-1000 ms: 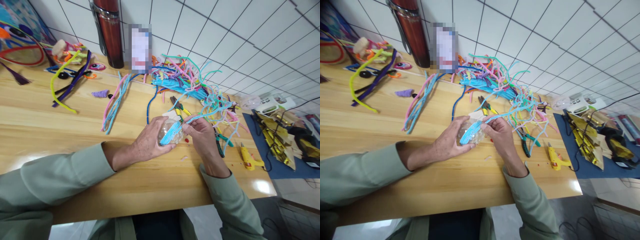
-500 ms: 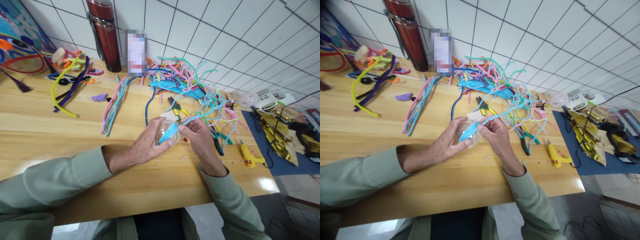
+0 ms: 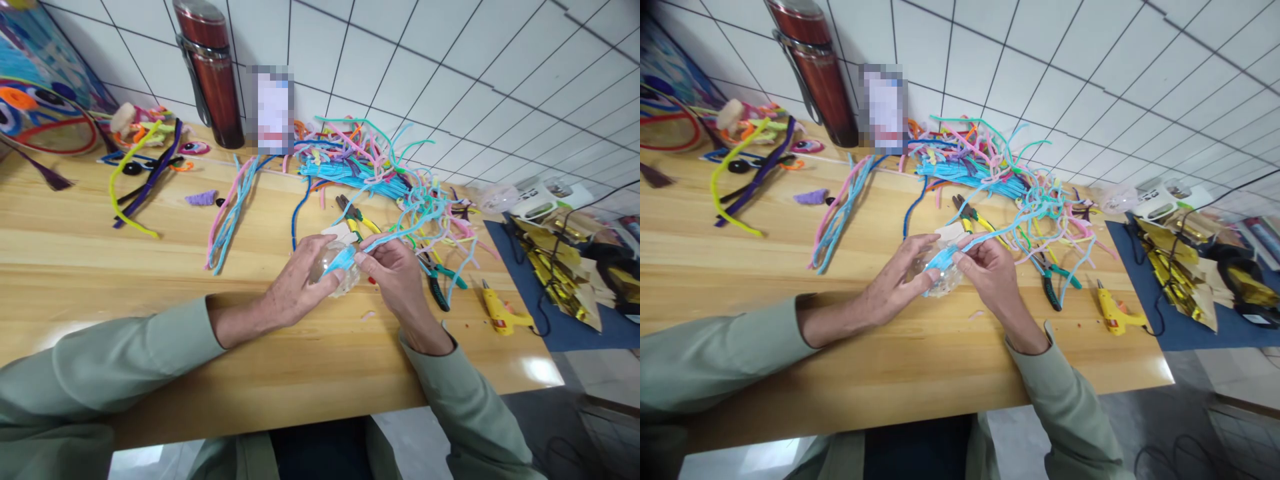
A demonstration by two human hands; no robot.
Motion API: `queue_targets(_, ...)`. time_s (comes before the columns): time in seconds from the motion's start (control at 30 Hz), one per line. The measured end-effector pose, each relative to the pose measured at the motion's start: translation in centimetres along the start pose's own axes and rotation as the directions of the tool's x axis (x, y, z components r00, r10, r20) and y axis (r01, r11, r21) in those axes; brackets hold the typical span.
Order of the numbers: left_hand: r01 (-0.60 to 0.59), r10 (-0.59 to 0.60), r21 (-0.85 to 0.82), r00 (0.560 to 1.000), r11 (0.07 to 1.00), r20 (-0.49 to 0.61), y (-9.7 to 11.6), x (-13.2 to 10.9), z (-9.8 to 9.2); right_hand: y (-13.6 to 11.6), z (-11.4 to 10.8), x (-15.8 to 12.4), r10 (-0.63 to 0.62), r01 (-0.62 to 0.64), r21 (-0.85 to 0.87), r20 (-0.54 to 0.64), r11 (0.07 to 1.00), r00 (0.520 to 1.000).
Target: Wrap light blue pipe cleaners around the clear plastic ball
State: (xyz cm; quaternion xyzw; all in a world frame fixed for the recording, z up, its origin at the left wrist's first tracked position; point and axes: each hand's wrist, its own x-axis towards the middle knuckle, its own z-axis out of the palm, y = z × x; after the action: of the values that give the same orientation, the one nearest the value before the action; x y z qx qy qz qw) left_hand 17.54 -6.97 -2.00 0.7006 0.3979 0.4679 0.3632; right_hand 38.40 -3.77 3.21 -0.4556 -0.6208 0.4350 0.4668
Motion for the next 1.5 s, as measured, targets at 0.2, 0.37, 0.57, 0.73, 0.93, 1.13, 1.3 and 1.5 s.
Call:
queue_targets(0.2,0.033,-0.033,-0.007,0.999,0.999,-0.011,0.13,0.03,0.22,-0.17,0.15,-0.14,-0.002,0.002,0.017,0.006,1.0,1.0)
queue_targets(0.37,0.039,-0.039,-0.001,0.999,0.999,-0.024,0.22,0.04,0.24,-0.3,0.23,-0.2,0.004,-0.004,0.007,0.012,1.0,1.0)
queue_targets(0.57,0.026,-0.026,-0.003,0.999,1.0,-0.025,0.21,0.04,0.37,-0.21,0.2,-0.23,-0.001,0.001,-0.008,0.021,1.0,1.0)
queue_targets(0.73,0.04,-0.04,-0.015,0.999,0.999,-0.017,0.34,0.09,0.43,-0.25,0.29,-0.31,0.017,-0.017,0.002,0.031,1.0,0.999)
queue_targets(0.93,0.051,-0.05,-0.036,0.999,0.998,0.006,0.78,0.0,0.16,-0.16,0.4,-0.29,0.02,-0.02,0.017,0.013,1.0,1.0)
queue_targets(1.13,0.067,-0.065,-0.094,0.998,0.993,0.022,0.86,-0.27,0.05,0.03,0.33,-0.34,0.01,-0.01,0.035,0.014,0.999,1.0)
queue_targets(1.3,0.045,-0.046,-0.04,0.999,0.998,-0.008,0.66,0.26,0.2,0.15,0.36,-0.34,0.004,-0.006,0.061,0.026,0.998,1.0)
queue_targets(1.5,0.056,-0.057,-0.034,0.998,0.998,-0.016,0.54,0.39,0.36,0.1,0.39,-0.32,0.027,-0.029,0.063,0.026,0.998,0.999)
